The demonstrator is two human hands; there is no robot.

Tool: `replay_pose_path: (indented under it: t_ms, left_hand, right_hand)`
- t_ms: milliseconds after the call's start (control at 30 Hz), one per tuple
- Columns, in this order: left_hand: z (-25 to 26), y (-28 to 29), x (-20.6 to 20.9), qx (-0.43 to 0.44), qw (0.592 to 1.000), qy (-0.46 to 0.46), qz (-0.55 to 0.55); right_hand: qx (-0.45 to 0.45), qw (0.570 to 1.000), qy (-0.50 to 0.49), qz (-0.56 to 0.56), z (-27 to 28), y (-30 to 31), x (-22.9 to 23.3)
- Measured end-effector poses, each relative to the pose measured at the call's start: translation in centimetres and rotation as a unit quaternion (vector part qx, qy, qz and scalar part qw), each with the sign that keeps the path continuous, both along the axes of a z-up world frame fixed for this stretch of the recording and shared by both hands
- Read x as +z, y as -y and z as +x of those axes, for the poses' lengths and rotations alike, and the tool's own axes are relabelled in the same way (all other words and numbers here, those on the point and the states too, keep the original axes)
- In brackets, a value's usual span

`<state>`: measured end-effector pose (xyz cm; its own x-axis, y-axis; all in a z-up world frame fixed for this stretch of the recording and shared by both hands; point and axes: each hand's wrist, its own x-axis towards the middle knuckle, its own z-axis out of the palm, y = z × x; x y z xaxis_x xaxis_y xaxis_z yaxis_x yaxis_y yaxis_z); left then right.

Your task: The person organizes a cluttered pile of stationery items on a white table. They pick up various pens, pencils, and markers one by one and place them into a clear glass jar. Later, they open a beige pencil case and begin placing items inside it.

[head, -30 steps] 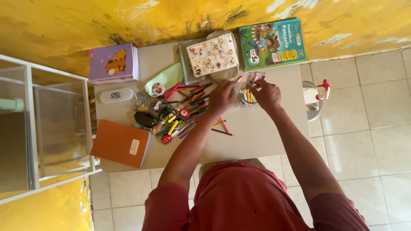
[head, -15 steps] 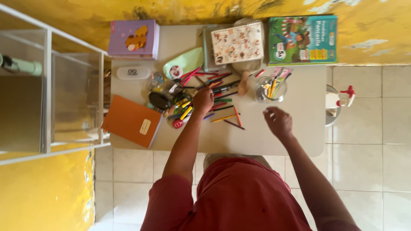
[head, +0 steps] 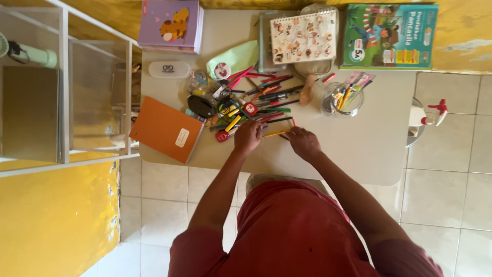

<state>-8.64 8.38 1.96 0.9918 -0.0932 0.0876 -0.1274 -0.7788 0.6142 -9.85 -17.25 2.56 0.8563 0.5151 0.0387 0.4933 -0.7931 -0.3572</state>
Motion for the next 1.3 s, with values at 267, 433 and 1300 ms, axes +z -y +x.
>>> replay_pose_path:
  t_ms: [267, 433, 1300]
  left_hand:
    - [-5.7, -2.5, -2.1, 0.043, 0.998, -0.041, 0.012]
    - [-5.6, -2.3, -0.3, 0.034, 0.999, -0.009, 0.006]
    - [0.4, 8.3, 12.4, -0.010, 0.965, -0.083, -0.250]
  right_hand:
    - [0.090, 0.992, 0.027, -0.082, 3.3, -2.5, -2.6]
    - [0.130, 0.978, 0.013, -0.160, 5.2, -3.2, -1.5]
    - [-0.284, 0.750, -0.230, 0.551, 4.4, 2.8, 11.7]
